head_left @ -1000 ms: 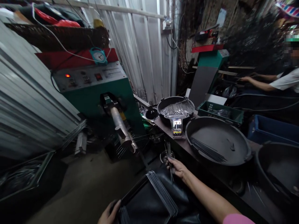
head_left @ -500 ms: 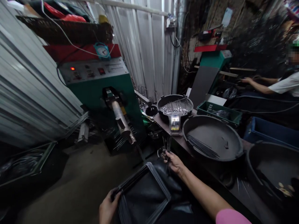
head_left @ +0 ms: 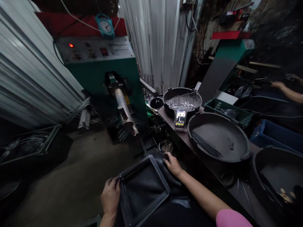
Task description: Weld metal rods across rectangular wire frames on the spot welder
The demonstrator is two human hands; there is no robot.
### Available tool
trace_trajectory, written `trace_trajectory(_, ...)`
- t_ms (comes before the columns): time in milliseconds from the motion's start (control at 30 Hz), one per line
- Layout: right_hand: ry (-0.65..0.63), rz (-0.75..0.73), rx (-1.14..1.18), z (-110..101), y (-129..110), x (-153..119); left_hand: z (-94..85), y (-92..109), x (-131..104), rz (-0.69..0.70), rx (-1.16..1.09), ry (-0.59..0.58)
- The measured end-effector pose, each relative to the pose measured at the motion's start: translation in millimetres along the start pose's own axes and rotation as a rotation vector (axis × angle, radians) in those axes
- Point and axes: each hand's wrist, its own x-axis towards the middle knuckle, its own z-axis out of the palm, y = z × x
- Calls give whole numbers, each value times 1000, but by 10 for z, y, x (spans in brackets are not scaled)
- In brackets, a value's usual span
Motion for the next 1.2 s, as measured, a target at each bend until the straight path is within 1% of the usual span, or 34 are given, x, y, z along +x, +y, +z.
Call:
trace_trajectory(67,-39,-35,-57,6,48,-2,-33,1,-19,-10,16,8)
trace_trajectory(167,-57,-89,-94,-23,29,33,-102,-9,-39,-42,-19,15)
trace_trajectory(267,-66,-107,-90,-69,-74,60,-156,17,-40,-112,-207,-6)
trace_trajectory(333,-97,-128,-90,-101,-175,60,-165,52,-35,-234,-407,-74)
trace_trajectory(400,-145,-176,-105,-131,-296,50,-153,78,-38,-403,-613,-139)
trace_trajectory(500,-234,-268,-144,-177,-512,17,-124,73,-69,-643,-842,-149)
trace_trajectory(567,-304,-328,-165,-199,-670,-24,-127,58,-87,-744,-928,-145)
trace_trajectory(600,-346,-356,-170,-203,-750,-51,-139,59,-84,-761,-962,-150)
trace_trajectory(667,-454,-414,-175,-187,-900,-116,-183,106,-38,-731,-1042,-161)
trace_trajectory(733,-574,-473,-188,-137,-1027,-181,-245,238,68,-667,-1127,-153)
trace_trajectory(800,-671,-520,-216,-61,-1123,-230,-308,453,224,-617,-1194,-120)
trace_trajectory(867,-728,-558,-245,22,-1185,-249,-350,701,409,-551,-1271,-110)
trace_trajectory(933,-743,-590,-273,100,-1215,-236,-357,913,596,-494,-1338,-133)
trace_trajectory(1000,-741,-615,-308,163,-1221,-205,-340,1054,746,-460,-1378,-142)
trace_trajectory(1100,-735,-624,-363,211,-1218,-168,-304,1159,850,-454,-1400,-141)
trace_trajectory(1200,-732,-605,-401,212,-1234,-163,-258,1193,856,-431,-1430,-160)
